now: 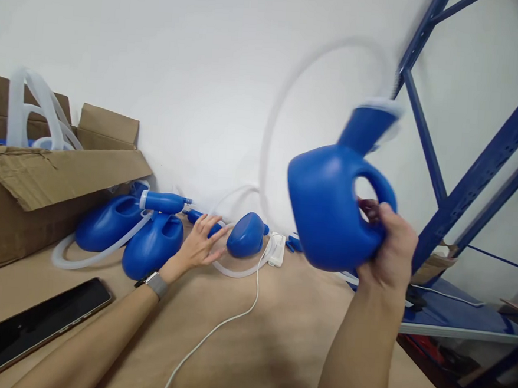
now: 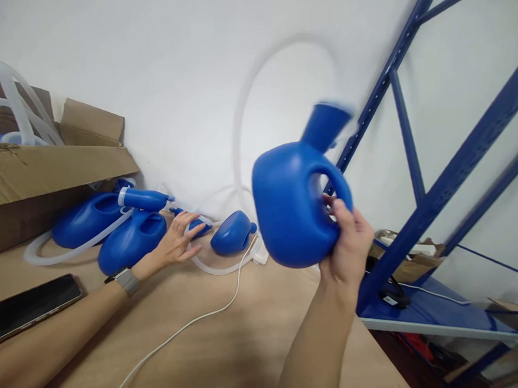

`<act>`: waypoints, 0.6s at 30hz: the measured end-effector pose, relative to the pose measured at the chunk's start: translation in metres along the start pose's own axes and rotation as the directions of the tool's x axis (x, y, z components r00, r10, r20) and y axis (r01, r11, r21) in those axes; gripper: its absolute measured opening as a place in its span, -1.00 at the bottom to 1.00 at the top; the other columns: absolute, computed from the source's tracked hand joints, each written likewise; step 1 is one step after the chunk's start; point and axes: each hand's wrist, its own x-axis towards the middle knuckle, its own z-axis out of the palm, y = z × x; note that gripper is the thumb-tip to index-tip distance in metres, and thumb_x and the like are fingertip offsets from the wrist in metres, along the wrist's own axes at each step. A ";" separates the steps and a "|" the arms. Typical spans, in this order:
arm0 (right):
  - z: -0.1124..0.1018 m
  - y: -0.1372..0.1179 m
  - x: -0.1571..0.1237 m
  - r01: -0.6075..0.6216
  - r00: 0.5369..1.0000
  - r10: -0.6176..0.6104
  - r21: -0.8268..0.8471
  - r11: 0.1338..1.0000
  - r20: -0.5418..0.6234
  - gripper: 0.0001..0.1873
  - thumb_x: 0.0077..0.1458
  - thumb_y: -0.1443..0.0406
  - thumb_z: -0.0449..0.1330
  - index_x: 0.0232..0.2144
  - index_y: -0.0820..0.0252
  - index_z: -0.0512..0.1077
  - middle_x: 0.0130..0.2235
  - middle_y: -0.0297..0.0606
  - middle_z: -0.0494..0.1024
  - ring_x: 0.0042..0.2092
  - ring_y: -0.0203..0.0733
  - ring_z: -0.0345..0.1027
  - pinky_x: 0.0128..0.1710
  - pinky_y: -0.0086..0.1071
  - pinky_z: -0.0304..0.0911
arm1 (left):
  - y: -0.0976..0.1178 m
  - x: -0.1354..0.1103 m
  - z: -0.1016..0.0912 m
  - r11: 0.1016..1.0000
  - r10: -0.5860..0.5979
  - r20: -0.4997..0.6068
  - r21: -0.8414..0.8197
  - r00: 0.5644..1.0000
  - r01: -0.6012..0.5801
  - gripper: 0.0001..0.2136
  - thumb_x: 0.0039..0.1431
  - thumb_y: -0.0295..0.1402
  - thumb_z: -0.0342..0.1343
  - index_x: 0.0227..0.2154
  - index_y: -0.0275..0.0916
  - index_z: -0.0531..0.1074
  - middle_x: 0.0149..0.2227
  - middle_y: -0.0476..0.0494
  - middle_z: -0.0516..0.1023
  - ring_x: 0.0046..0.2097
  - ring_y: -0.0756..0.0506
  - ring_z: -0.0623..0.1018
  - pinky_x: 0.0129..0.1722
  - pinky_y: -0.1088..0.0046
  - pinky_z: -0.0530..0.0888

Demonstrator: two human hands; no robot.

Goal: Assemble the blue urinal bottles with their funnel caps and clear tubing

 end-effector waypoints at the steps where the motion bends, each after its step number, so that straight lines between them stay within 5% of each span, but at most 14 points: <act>1: 0.007 -0.002 -0.005 -0.011 0.999 0.012 -0.031 0.999 0.030 -0.69 -0.06 0.04 0.42 -0.43 0.13 0.52 -0.31 -0.31 0.52 -0.18 -0.10 0.46 -0.21 -0.26 0.40 | -0.004 0.011 -0.007 1.000 -0.018 -0.076 -0.014 0.997 0.017 -0.37 0.31 -0.20 0.11 0.40 -0.03 0.09 0.33 -0.39 0.22 0.31 -0.39 0.28 0.27 -0.16 0.25; 3: 0.022 -0.007 -0.016 0.018 0.979 0.017 -0.169 0.985 0.203 -0.71 -0.07 0.07 0.46 -0.42 0.12 0.57 -0.23 -0.29 0.55 -0.18 -0.11 0.45 -0.23 -0.29 0.38 | -0.010 0.038 -0.025 0.998 -0.058 -0.258 -0.020 0.964 0.054 -0.36 0.35 -0.13 0.05 0.42 0.05 -0.02 0.34 -0.34 0.18 0.28 -0.35 0.30 0.19 -0.10 0.34; 5: 0.034 -0.011 -0.024 0.096 0.914 0.035 -0.300 0.949 0.403 -0.71 -0.07 0.06 0.47 -0.49 0.12 0.56 -0.16 -0.25 0.55 -0.16 -0.09 0.46 -0.22 -0.28 0.36 | -0.012 0.065 -0.050 0.996 -0.084 -0.458 -0.045 0.885 0.072 -0.36 0.37 0.02 -0.05 0.42 0.06 -0.05 0.31 -0.32 0.18 0.25 -0.34 0.32 0.14 -0.06 0.38; 7: 0.041 -0.015 -0.029 0.168 0.840 0.088 -0.410 0.896 0.535 -0.68 -0.07 0.05 0.47 -0.54 0.13 0.54 -0.14 -0.21 0.57 -0.14 -0.05 0.47 -0.19 -0.25 0.36 | -0.009 0.089 -0.079 0.989 -0.140 -0.534 -0.119 0.833 0.090 -0.34 0.35 0.07 -0.06 0.42 0.05 -0.02 0.29 -0.31 0.19 0.21 -0.33 0.36 0.06 0.02 0.45; 9: 0.044 -0.018 -0.031 0.196 0.780 0.158 -0.477 0.857 0.605 -0.67 -0.04 0.03 0.45 -0.52 0.13 0.54 -0.14 -0.21 0.58 -0.15 -0.05 0.48 -0.17 -0.23 0.36 | -0.002 0.105 -0.108 0.995 -0.095 -0.504 -0.058 0.858 0.075 -0.40 0.33 -0.02 0.04 0.38 0.06 0.11 0.27 -0.28 0.25 0.16 -0.31 0.40 0.02 0.06 0.47; 12: 0.044 -0.020 -0.031 0.223 0.726 0.200 -0.500 0.837 0.658 -0.69 0.03 0.02 0.40 -0.44 0.11 0.55 -0.15 -0.23 0.59 -0.14 -0.05 0.48 -0.14 -0.22 0.35 | 0.009 0.118 -0.141 0.978 -0.034 -0.285 0.189 0.958 0.091 -0.52 0.23 -0.13 0.23 0.21 0.05 0.40 0.23 -0.24 0.37 0.25 -0.38 0.35 0.18 -0.06 0.34; 14: 0.042 -0.020 -0.030 0.269 0.692 0.192 -0.496 0.826 0.696 -0.71 0.05 0.04 0.39 -0.43 0.11 0.53 -0.15 -0.23 0.58 -0.13 -0.05 0.47 -0.11 -0.21 0.34 | 0.014 0.120 -0.152 0.979 -0.068 -0.067 0.186 0.995 0.079 -0.65 0.29 -0.13 0.18 0.09 -0.03 0.51 0.15 -0.23 0.50 0.22 -0.36 0.41 0.22 -0.05 0.30; 16: 0.041 -0.019 -0.029 0.324 0.643 0.197 -0.497 0.805 0.740 -0.73 0.06 0.07 0.38 -0.46 0.12 0.52 -0.16 -0.22 0.57 -0.13 -0.05 0.46 -0.08 -0.19 0.32 | 0.017 0.121 -0.155 0.989 -0.138 0.174 0.078 0.975 0.126 -0.64 0.37 -0.07 0.08 0.07 -0.10 0.53 0.04 -0.22 0.59 0.11 -0.29 0.52 0.17 0.05 0.35; 18: 0.041 -0.017 -0.027 0.364 0.586 0.222 -0.498 0.787 0.779 -0.73 0.06 0.09 0.38 -0.49 0.12 0.50 -0.16 -0.23 0.57 -0.13 -0.05 0.45 -0.07 -0.19 0.31 | 0.018 0.121 -0.154 0.978 -0.196 0.366 0.009 0.910 0.207 -0.53 0.38 0.02 0.03 0.17 -0.14 0.46 0.03 -0.21 0.60 0.03 -0.25 0.57 0.11 0.13 0.41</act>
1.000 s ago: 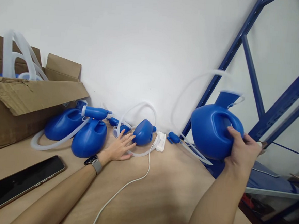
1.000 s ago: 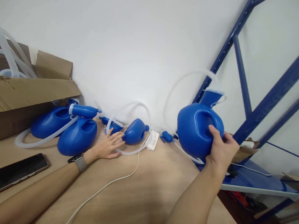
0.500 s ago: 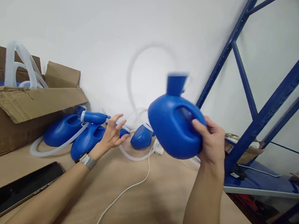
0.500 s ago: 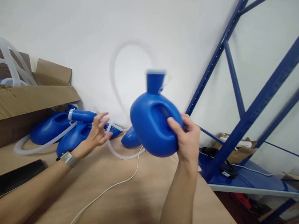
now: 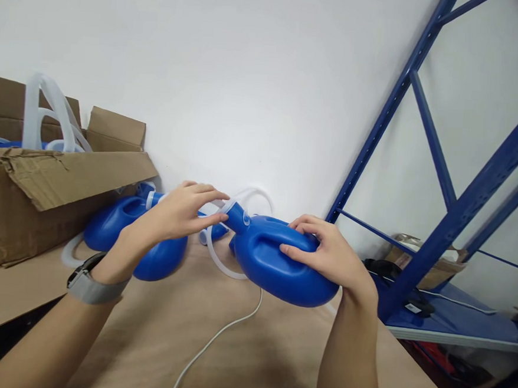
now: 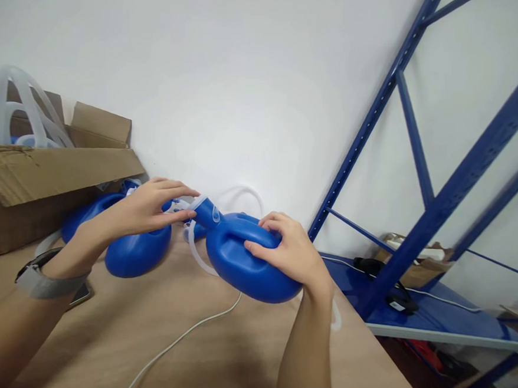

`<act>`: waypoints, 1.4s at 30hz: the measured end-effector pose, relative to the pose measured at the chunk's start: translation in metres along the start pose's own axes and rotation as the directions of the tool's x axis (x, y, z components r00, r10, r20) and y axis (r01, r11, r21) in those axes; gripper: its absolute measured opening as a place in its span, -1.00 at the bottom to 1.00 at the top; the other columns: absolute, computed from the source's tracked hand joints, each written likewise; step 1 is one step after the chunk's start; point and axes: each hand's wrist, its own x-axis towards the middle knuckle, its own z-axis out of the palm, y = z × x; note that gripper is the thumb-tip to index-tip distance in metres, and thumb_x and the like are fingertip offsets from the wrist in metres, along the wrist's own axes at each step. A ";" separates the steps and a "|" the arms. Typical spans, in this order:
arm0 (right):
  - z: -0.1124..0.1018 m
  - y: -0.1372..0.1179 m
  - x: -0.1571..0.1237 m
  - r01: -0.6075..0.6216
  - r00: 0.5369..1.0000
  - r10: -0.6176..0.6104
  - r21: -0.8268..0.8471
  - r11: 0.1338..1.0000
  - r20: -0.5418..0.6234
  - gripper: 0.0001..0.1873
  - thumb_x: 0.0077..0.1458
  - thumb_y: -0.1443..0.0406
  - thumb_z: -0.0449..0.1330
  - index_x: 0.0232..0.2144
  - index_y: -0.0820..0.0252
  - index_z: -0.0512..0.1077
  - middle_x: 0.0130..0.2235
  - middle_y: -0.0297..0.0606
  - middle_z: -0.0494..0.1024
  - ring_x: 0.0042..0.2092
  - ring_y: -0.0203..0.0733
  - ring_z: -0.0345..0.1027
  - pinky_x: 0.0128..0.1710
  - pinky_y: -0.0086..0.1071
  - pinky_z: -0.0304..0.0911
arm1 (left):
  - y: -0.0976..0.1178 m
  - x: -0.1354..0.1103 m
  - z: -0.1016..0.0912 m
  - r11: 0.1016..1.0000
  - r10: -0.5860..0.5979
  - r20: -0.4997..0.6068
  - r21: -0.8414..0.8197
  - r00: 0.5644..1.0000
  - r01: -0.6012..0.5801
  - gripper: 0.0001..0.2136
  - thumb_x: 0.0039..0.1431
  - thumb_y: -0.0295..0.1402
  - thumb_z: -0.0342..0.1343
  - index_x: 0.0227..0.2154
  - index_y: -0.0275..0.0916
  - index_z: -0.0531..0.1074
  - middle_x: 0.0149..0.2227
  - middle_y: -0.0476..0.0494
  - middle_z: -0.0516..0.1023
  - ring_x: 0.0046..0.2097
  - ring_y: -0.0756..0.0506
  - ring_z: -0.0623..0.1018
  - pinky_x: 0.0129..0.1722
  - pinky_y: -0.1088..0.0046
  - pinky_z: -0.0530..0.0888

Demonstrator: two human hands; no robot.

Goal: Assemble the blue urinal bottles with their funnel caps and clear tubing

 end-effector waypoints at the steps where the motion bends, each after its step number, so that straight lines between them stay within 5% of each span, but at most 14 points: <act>1: 0.000 0.001 0.001 0.004 1.000 -0.004 -0.011 1.000 0.029 -0.74 0.06 0.10 0.38 -0.49 0.13 0.50 -0.16 -0.23 0.57 -0.13 -0.06 0.45 -0.07 -0.19 0.31 | 0.001 0.000 0.002 0.999 -0.025 0.065 -0.017 0.998 0.027 -0.46 0.36 0.06 0.03 0.24 -0.14 0.40 0.08 -0.22 0.59 0.01 -0.25 0.58 0.08 0.16 0.43; 4: 0.002 0.006 0.003 0.004 0.998 -0.003 -0.024 1.000 0.070 -0.74 0.05 0.10 0.38 -0.49 0.12 0.51 -0.15 -0.23 0.57 -0.12 -0.05 0.45 -0.07 -0.20 0.31 | 0.003 0.000 0.010 0.999 -0.042 0.143 0.024 0.989 0.039 -0.36 0.34 0.07 0.04 0.38 -0.09 0.22 0.21 -0.26 0.49 0.04 -0.28 0.58 0.06 0.15 0.44; 10: 0.009 0.004 0.006 0.013 0.991 -0.001 -0.087 0.996 0.132 -0.72 0.04 0.08 0.39 -0.48 0.11 0.49 -0.16 -0.21 0.57 -0.09 0.00 0.45 -0.07 -0.19 0.31 | 0.010 0.004 0.034 0.996 0.055 0.176 -0.075 0.983 -0.042 -0.56 0.41 -0.06 0.01 0.24 -0.05 0.43 0.19 -0.23 0.53 0.14 -0.29 0.54 0.11 0.21 0.38; 14: 0.012 0.004 0.008 0.027 0.985 -0.011 -0.094 0.995 0.170 -0.77 -0.02 0.15 0.42 -0.49 0.11 0.49 -0.15 -0.24 0.59 -0.10 -0.02 0.46 -0.09 -0.21 0.31 | 0.011 0.007 0.041 0.967 0.083 0.257 -0.254 0.963 -0.015 -0.71 0.38 -0.09 0.08 -0.11 -0.12 0.61 -0.13 -0.15 0.66 -0.19 -0.15 0.62 -0.17 0.40 0.39; 21: 0.011 0.018 0.010 0.014 0.972 -0.012 -0.008 1.000 0.236 -0.77 -0.02 0.12 0.41 -0.43 0.12 0.53 -0.20 -0.27 0.58 -0.16 -0.08 0.46 -0.14 -0.25 0.32 | 0.020 0.006 0.047 0.924 0.030 0.231 -0.377 0.972 0.061 -0.72 0.34 -0.19 0.13 -0.46 -0.20 0.52 -0.46 -0.08 0.58 -0.47 -0.06 0.46 -0.40 0.42 0.21; 27: 0.007 0.023 0.007 -0.030 0.962 0.026 0.011 0.999 0.272 -0.72 0.01 0.07 0.41 -0.45 0.15 0.53 -0.20 -0.26 0.58 -0.18 -0.09 0.46 -0.17 -0.27 0.30 | 0.026 0.010 0.046 0.902 0.024 0.302 -0.418 0.953 0.110 -0.71 0.34 -0.16 0.12 -0.40 -0.21 0.59 -0.52 -0.05 0.55 -0.49 -0.03 0.43 -0.43 0.45 0.21; 33: 0.002 0.024 0.004 -0.037 0.968 0.030 0.023 0.999 0.250 -0.71 -0.02 0.07 0.43 -0.42 0.14 0.55 -0.16 -0.25 0.58 -0.15 -0.07 0.46 -0.13 -0.26 0.30 | 0.035 0.012 0.030 0.911 -0.007 0.371 -0.380 0.929 0.159 -0.72 0.35 -0.22 0.04 -0.34 -0.23 0.58 -0.37 -0.12 0.63 -0.40 -0.08 0.49 -0.36 0.42 0.27; 42: 0.008 0.027 0.007 -0.052 0.962 0.068 -0.065 0.996 0.266 -0.69 -0.03 0.05 0.43 -0.42 0.11 0.51 -0.18 -0.29 0.57 -0.16 -0.07 0.45 -0.15 -0.28 0.28 | 0.032 0.009 0.063 0.816 -0.068 0.376 -0.512 0.924 0.268 -0.87 0.20 -0.36 0.07 -0.34 -0.24 0.50 -0.34 -0.14 0.61 -0.32 -0.12 0.50 -0.30 0.38 0.35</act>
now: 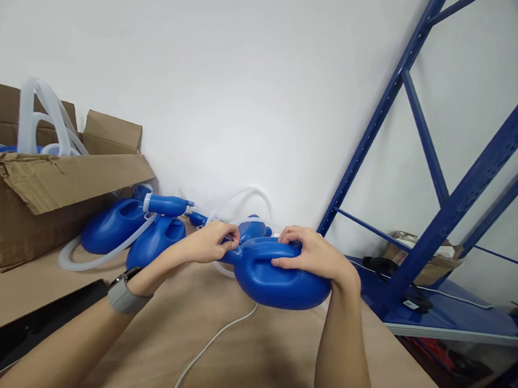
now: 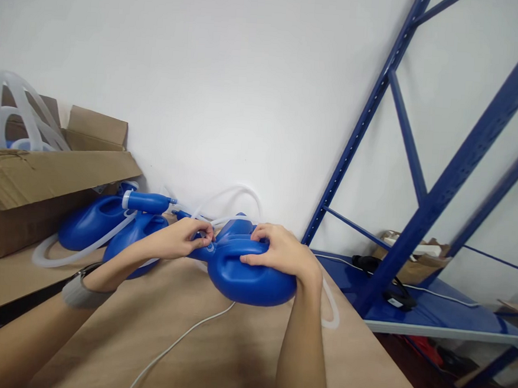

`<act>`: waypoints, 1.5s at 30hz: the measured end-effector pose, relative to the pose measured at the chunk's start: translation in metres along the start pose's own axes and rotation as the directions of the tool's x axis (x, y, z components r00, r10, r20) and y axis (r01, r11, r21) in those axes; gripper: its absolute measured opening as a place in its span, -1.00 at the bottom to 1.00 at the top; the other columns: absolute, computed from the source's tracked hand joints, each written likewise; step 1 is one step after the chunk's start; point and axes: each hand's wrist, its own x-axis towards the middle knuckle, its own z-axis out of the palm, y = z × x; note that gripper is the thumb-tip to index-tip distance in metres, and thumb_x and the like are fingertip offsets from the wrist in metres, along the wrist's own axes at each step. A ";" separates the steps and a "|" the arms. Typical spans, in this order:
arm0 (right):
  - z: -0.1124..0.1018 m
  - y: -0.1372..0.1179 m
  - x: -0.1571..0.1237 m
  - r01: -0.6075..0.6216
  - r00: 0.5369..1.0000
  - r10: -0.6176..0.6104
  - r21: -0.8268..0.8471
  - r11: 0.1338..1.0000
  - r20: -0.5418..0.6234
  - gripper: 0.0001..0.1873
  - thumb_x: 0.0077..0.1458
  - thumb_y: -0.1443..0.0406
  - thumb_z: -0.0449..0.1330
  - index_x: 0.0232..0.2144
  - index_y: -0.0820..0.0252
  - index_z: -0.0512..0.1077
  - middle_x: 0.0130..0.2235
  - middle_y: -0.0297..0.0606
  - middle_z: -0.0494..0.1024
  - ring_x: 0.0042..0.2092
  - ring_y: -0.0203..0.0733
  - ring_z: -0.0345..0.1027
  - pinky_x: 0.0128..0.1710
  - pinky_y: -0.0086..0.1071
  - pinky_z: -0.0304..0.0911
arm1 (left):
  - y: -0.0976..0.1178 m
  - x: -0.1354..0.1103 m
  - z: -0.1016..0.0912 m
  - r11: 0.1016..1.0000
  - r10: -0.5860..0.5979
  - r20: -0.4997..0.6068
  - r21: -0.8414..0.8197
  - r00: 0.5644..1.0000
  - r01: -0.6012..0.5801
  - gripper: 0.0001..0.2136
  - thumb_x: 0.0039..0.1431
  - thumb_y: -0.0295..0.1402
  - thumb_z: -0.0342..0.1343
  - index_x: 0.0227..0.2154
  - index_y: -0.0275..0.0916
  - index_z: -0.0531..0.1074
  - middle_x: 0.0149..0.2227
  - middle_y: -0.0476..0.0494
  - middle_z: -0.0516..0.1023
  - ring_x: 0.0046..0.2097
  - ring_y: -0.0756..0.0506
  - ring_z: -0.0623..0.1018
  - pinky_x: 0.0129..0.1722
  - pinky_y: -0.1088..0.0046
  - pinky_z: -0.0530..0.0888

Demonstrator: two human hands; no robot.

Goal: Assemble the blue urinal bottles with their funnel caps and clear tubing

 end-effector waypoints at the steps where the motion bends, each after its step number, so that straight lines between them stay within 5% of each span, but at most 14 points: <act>1: -0.001 0.000 -0.001 -0.010 1.000 0.010 -0.005 1.000 0.001 -0.69 -0.03 0.04 0.42 -0.42 0.11 0.51 -0.17 -0.29 0.58 -0.15 -0.08 0.45 -0.15 -0.28 0.28 | -0.001 0.001 0.002 0.999 0.012 -0.002 -0.034 1.000 -0.012 -0.87 0.21 -0.36 0.07 -0.33 -0.25 0.51 -0.31 -0.14 0.62 -0.30 -0.12 0.51 -0.27 0.38 0.36; 7: -0.007 0.006 -0.009 -0.012 1.000 0.011 0.034 0.999 0.020 -0.70 -0.02 0.05 0.42 -0.42 0.12 0.52 -0.20 -0.30 0.57 -0.18 -0.10 0.45 -0.16 -0.29 0.29 | -0.004 0.001 0.006 0.910 -0.015 0.049 -0.412 0.999 0.034 -0.84 0.25 -0.25 0.18 -0.34 -0.24 0.49 -0.23 -0.19 0.63 -0.14 -0.16 0.56 -0.12 0.33 0.43; 10: -0.010 0.014 -0.012 0.009 1.000 -0.011 0.110 0.994 0.011 -0.69 -0.06 0.06 0.45 -0.45 0.14 0.51 -0.21 -0.29 0.57 -0.18 -0.09 0.45 -0.14 -0.28 0.30 | -0.005 0.001 0.001 0.663 -0.088 0.082 -0.739 0.993 0.120 -0.78 0.20 -0.21 0.29 -0.35 -0.24 0.44 -0.27 -0.17 0.61 -0.12 -0.15 0.58 -0.05 0.31 0.46; 13: -0.011 0.022 -0.014 0.025 0.999 -0.019 0.171 0.985 -0.038 -0.66 -0.07 0.07 0.47 -0.49 0.15 0.48 -0.23 -0.29 0.55 -0.18 -0.09 0.46 -0.11 -0.27 0.30 | -0.006 0.004 -0.002 0.373 -0.191 -0.014 -0.926 0.982 0.059 -0.77 0.13 -0.32 0.34 -0.43 -0.24 0.37 -0.45 -0.01 0.46 -0.27 -0.05 0.55 -0.17 0.41 0.48; 17: -0.010 0.024 -0.013 0.014 1.000 -0.015 0.232 0.973 0.003 -0.68 0.00 0.04 0.43 -0.46 0.15 0.53 -0.22 -0.28 0.58 -0.19 -0.10 0.46 -0.13 -0.28 0.34 | -0.003 0.011 0.007 0.145 -0.390 -0.023 -0.989 0.921 0.037 -0.77 0.02 -0.57 0.23 -0.55 -0.24 0.27 -0.57 0.08 0.28 -0.50 0.07 0.39 -0.48 0.60 0.36; 21: -0.007 0.026 -0.010 -0.030 0.997 0.012 0.258 0.966 0.072 -0.67 0.04 0.00 0.40 -0.39 0.15 0.59 -0.18 -0.25 0.60 -0.16 -0.09 0.47 -0.12 -0.29 0.35 | 0.000 0.014 0.015 0.086 -0.485 0.012 -0.994 0.874 0.061 -0.77 -0.01 -0.63 0.12 -0.59 -0.23 0.23 -0.60 0.06 0.27 -0.55 0.08 0.35 -0.58 0.61 0.31; 24: -0.010 0.036 -0.014 -0.072 0.996 0.056 0.276 0.959 0.064 -0.61 0.08 -0.04 0.36 -0.37 0.17 0.60 -0.20 -0.24 0.59 -0.17 -0.09 0.47 -0.15 -0.31 0.35 | -0.003 0.011 0.001 0.048 -0.524 -0.038 -0.999 0.851 -0.015 -0.78 0.02 -0.64 0.07 -0.56 -0.22 0.21 -0.62 0.11 0.23 -0.60 0.10 0.29 -0.54 0.60 0.38; 27: -0.015 0.049 -0.026 -0.095 0.994 0.106 0.294 0.951 -0.020 -0.54 0.12 -0.09 0.30 -0.44 0.20 0.57 -0.33 -0.26 0.54 -0.27 -0.14 0.42 -0.26 -0.33 0.33 | -0.014 0.002 -0.027 0.132 -0.557 -0.230 -0.973 0.798 -0.189 -0.79 0.03 -0.63 0.09 -0.53 -0.22 0.22 -0.63 0.20 0.19 -0.67 0.16 0.13 -0.43 0.57 0.47; 31: -0.023 0.053 -0.042 -0.094 0.988 0.130 0.353 0.931 -0.078 -0.55 0.06 -0.08 0.36 -0.47 0.19 0.56 -0.29 -0.22 0.54 -0.26 -0.11 0.45 -0.27 -0.31 0.37 | -0.030 -0.011 -0.052 0.504 -0.462 -0.139 -0.854 0.876 0.130 -0.86 0.01 -0.43 0.27 -0.48 -0.25 0.38 -0.59 0.07 0.39 -0.61 0.10 0.30 -0.50 0.53 0.38; 35: -0.024 0.043 -0.043 -0.109 0.991 0.124 0.276 0.955 -0.039 -0.63 -0.06 -0.02 0.46 -0.44 0.15 0.58 -0.15 -0.19 0.59 -0.13 -0.02 0.49 -0.10 -0.24 0.41 | -0.044 -0.014 -0.046 0.857 -0.424 -0.169 -0.394 0.890 0.333 -0.78 -0.04 -0.32 0.29 -0.29 -0.23 0.48 -0.45 -0.08 0.57 -0.44 -0.09 0.53 -0.42 0.44 0.39; 38: -0.021 0.040 -0.034 -0.186 0.982 0.178 0.194 0.963 0.059 -0.61 -0.07 -0.03 0.46 -0.39 0.14 0.58 -0.10 -0.21 0.59 -0.09 0.00 0.48 -0.03 -0.23 0.37 | -0.044 -0.010 -0.034 0.945 -0.295 -0.354 0.027 0.888 0.325 -0.76 -0.04 -0.39 0.20 -0.23 -0.22 0.52 -0.24 -0.18 0.61 -0.24 -0.19 0.59 -0.22 0.33 0.45; 40: -0.018 0.041 -0.029 -0.207 0.978 0.197 0.180 0.962 0.074 -0.59 -0.07 -0.04 0.45 -0.39 0.14 0.56 -0.10 -0.22 0.58 -0.07 0.02 0.47 0.00 -0.23 0.34 | -0.035 -0.007 -0.027 0.961 -0.169 -0.286 0.164 0.943 0.222 -0.82 0.05 -0.38 0.12 -0.28 -0.23 0.54 -0.22 -0.18 0.61 -0.20 -0.19 0.58 -0.15 0.32 0.44; 42: -0.016 0.043 -0.025 -0.189 0.982 0.180 0.193 0.963 0.060 -0.60 -0.06 -0.05 0.44 -0.38 0.14 0.55 -0.10 -0.23 0.57 -0.04 0.02 0.46 0.01 -0.24 0.32 | -0.021 -0.006 -0.020 0.988 -0.079 -0.076 0.124 0.994 0.088 -0.81 0.17 -0.32 0.05 -0.28 -0.24 0.55 -0.27 -0.15 0.63 -0.23 -0.16 0.57 -0.18 0.36 0.44; 45: -0.015 0.044 -0.024 -0.152 0.988 0.143 0.216 0.965 0.058 -0.61 -0.05 -0.04 0.44 -0.39 0.13 0.56 -0.10 -0.24 0.56 -0.04 0.02 0.45 0.00 -0.25 0.32 | -0.002 -0.005 -0.013 0.999 0.002 0.106 0.052 0.994 -0.007 -0.76 0.25 -0.25 0.03 -0.32 -0.26 0.54 -0.32 -0.12 0.62 -0.30 -0.11 0.52 -0.29 0.41 0.39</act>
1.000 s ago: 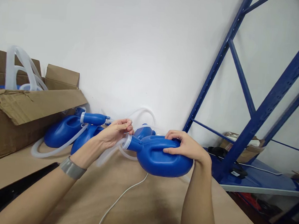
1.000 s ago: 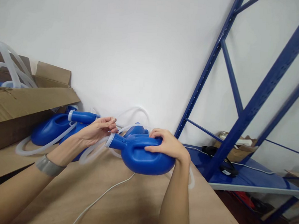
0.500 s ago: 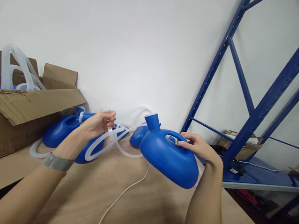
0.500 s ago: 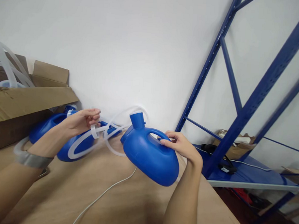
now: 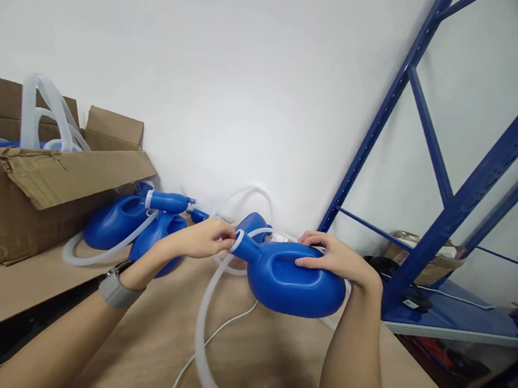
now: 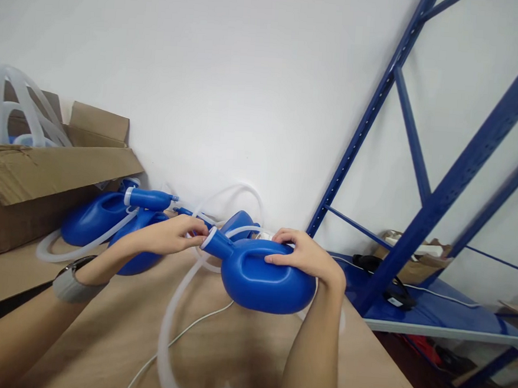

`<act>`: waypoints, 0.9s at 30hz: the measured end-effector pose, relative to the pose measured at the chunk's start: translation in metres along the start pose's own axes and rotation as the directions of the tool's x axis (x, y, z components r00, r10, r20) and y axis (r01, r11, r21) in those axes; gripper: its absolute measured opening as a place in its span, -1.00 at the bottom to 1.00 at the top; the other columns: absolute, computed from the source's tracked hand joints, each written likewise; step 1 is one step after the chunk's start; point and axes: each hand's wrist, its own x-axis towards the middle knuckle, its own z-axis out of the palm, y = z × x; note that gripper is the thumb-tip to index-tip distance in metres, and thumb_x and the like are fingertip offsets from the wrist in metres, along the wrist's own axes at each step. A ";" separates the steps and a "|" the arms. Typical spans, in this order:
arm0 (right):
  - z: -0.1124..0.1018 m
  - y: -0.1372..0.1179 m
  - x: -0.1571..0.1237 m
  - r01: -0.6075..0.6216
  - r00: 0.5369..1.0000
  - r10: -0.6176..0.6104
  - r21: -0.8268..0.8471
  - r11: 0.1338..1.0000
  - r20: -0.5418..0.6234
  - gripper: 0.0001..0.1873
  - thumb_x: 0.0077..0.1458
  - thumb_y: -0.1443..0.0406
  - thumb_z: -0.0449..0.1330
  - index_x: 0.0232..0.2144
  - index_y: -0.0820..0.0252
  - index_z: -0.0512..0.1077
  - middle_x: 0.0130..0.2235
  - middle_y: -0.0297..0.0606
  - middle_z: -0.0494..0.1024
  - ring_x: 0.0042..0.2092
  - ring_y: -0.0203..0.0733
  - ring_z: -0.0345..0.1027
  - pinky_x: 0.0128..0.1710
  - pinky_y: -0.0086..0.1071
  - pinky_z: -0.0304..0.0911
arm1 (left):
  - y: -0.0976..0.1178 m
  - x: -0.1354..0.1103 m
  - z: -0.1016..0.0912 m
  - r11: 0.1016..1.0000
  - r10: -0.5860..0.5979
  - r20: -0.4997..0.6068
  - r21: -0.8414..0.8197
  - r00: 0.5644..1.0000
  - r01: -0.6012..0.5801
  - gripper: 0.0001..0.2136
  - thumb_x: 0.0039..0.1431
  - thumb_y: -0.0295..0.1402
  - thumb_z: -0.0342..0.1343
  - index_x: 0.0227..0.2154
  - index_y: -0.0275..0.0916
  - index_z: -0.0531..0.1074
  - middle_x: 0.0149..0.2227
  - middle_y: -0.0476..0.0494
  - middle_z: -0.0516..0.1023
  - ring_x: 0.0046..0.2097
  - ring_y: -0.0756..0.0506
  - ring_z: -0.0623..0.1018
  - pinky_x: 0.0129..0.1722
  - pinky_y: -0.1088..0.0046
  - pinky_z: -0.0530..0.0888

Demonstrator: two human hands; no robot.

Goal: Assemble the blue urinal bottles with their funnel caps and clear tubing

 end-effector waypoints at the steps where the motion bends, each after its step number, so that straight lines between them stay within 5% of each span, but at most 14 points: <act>1: 0.000 0.000 0.000 0.007 1.000 -0.007 0.005 1.000 0.000 -0.61 -0.05 -0.04 0.44 -0.39 0.13 0.56 -0.10 -0.24 0.56 -0.04 0.02 0.45 0.00 -0.25 0.32 | 0.004 0.000 0.001 1.000 0.007 0.003 -0.010 1.000 -0.007 -0.75 0.26 -0.23 0.03 -0.35 -0.26 0.53 -0.34 -0.12 0.60 -0.31 -0.11 0.50 -0.30 0.41 0.37; 9: -0.001 0.002 -0.002 0.035 0.999 -0.034 0.031 0.999 -0.037 -0.63 -0.02 -0.02 0.43 -0.41 0.15 0.56 -0.14 -0.23 0.56 -0.09 -0.03 0.46 -0.05 -0.26 0.32 | 0.009 0.003 0.004 0.969 -0.017 -0.043 -0.249 0.999 0.006 -0.61 0.32 -0.05 -0.02 -0.50 -0.24 0.35 -0.46 -0.02 0.35 -0.36 -0.05 0.34 -0.32 0.42 0.30; 18: 0.011 -0.001 0.016 0.068 0.998 -0.068 0.015 0.998 -0.007 -0.68 -0.01 0.03 0.44 -0.39 0.15 0.61 -0.16 -0.24 0.56 -0.12 -0.07 0.45 -0.09 -0.27 0.32 | 0.003 0.003 0.008 0.994 -0.026 -0.188 -0.106 0.982 0.006 -0.58 0.23 -0.07 0.08 -0.60 -0.21 0.13 -0.57 0.06 0.17 -0.46 0.02 0.18 -0.44 0.44 0.13; 27: 0.022 -0.026 0.023 0.115 0.992 -0.120 -0.176 0.978 -0.022 -0.64 0.05 -0.04 0.40 -0.42 0.12 0.62 -0.12 -0.23 0.58 -0.15 -0.09 0.45 -0.17 -0.30 0.29 | -0.011 -0.001 -0.010 0.853 -0.154 -0.112 -0.516 0.982 0.075 -0.51 0.06 -0.15 0.28 -0.67 -0.20 0.06 -0.63 0.12 0.03 -0.51 0.06 0.08 -0.46 0.42 0.01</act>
